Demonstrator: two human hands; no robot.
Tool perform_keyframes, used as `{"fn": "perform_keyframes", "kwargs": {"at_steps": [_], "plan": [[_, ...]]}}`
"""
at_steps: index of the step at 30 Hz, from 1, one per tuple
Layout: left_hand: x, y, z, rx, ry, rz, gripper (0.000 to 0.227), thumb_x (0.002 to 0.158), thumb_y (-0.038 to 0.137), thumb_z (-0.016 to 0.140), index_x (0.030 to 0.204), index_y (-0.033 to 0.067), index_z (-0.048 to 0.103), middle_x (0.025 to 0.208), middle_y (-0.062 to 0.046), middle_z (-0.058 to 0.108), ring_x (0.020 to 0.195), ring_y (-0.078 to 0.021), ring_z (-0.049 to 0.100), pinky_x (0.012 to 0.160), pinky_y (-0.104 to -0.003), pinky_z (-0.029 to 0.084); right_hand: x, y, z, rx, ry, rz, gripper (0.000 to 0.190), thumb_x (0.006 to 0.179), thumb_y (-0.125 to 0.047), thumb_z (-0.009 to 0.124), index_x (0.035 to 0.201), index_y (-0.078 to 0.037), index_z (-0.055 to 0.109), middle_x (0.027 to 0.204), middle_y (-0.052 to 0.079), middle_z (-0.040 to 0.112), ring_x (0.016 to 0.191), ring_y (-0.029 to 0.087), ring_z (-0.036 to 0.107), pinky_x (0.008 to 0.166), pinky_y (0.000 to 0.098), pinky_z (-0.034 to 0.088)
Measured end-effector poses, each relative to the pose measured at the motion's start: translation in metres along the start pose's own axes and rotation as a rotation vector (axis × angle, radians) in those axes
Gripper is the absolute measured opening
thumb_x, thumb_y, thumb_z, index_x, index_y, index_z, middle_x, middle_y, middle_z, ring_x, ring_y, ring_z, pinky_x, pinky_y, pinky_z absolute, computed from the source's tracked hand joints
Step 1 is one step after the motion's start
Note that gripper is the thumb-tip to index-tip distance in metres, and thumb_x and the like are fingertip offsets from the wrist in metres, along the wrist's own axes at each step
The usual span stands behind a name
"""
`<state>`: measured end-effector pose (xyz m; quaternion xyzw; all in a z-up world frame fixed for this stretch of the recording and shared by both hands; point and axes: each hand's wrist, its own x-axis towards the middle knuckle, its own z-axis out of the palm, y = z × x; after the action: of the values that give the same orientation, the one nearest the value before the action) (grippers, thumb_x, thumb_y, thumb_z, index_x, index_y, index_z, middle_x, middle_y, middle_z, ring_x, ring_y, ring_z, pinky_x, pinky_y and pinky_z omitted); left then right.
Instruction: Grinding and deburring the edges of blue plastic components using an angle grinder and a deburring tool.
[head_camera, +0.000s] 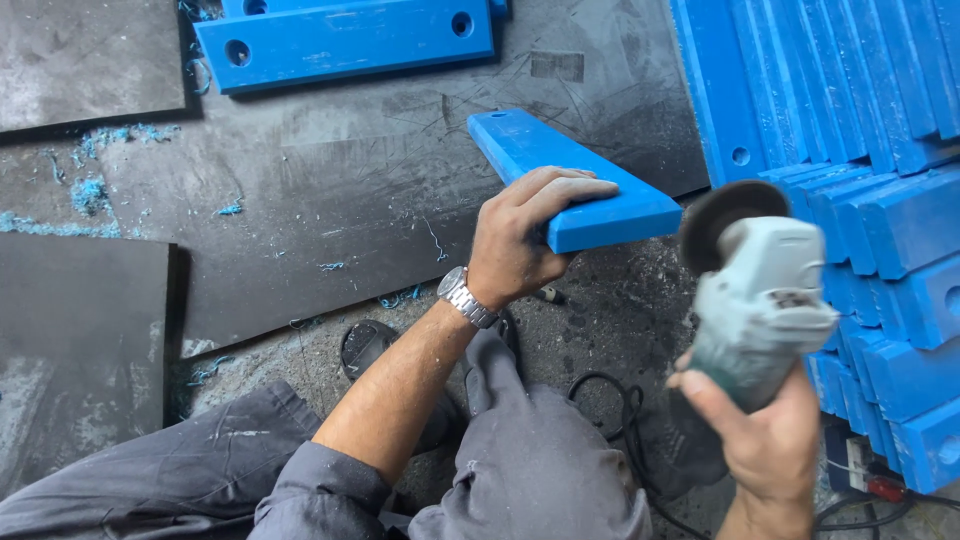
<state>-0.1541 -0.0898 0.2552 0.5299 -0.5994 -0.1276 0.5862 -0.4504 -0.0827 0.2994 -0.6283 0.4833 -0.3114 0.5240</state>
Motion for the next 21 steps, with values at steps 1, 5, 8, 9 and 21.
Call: {"fn": "perform_keyframes", "kwargs": {"at_steps": [1,5,8,9,21], "plan": [[-0.001,0.0,-0.001,0.001,-0.002,-0.001,0.047,0.082,0.007,0.079,0.127,0.0189,0.068,0.126,-0.006,0.073,0.121,-0.0251,0.072,0.104,-0.038,0.06,-0.003,0.001,-0.004,0.002,0.0,0.001,0.052,0.081,-0.006,0.078,0.127,0.002,0.056,0.101,0.012,0.071,0.089,0.02,0.071,0.085,0.0354,0.058],[-0.007,0.003,0.005,0.031,-0.036,-0.012,0.049,0.081,0.01,0.081,0.127,0.0209,0.068,0.127,-0.003,0.071,0.118,-0.0247,0.072,0.099,-0.037,0.06,-0.013,0.009,-0.026,0.126,-0.008,0.011,0.052,0.084,-0.005,0.075,0.131,0.002,0.056,0.101,0.013,0.071,0.088,0.021,0.071,0.082,0.0372,0.059],[-0.018,0.002,0.02,0.09,-0.101,0.009,0.05,0.079,0.015,0.082,0.126,0.0212,0.068,0.128,-0.001,0.069,0.116,-0.025,0.071,0.096,-0.038,0.06,-0.026,0.013,-0.038,-0.001,-0.094,0.058,0.055,0.077,-0.006,0.078,0.127,0.003,0.058,0.099,0.014,0.074,0.087,0.021,0.073,0.082,0.0371,0.06],[-0.021,0.001,0.029,0.125,-0.13,0.045,0.05,0.078,0.018,0.082,0.126,0.0216,0.067,0.128,0.0,0.068,0.116,-0.0247,0.071,0.095,-0.038,0.06,-0.03,0.015,-0.042,-0.126,-0.14,0.088,0.056,0.072,-0.007,0.081,0.123,0.003,0.061,0.098,0.014,0.076,0.087,0.021,0.075,0.083,0.0369,0.06],[-0.034,0.001,0.052,0.18,-0.12,0.104,0.054,0.083,0.027,0.083,0.132,0.0184,0.062,0.133,-0.005,0.064,0.124,-0.026,0.067,0.101,-0.04,0.058,-0.042,0.016,-0.052,-0.336,-0.246,0.177,0.081,0.064,-0.012,0.087,0.137,0.002,0.053,0.114,0.013,0.073,0.104,0.019,0.069,0.093,0.0352,0.052]]}}
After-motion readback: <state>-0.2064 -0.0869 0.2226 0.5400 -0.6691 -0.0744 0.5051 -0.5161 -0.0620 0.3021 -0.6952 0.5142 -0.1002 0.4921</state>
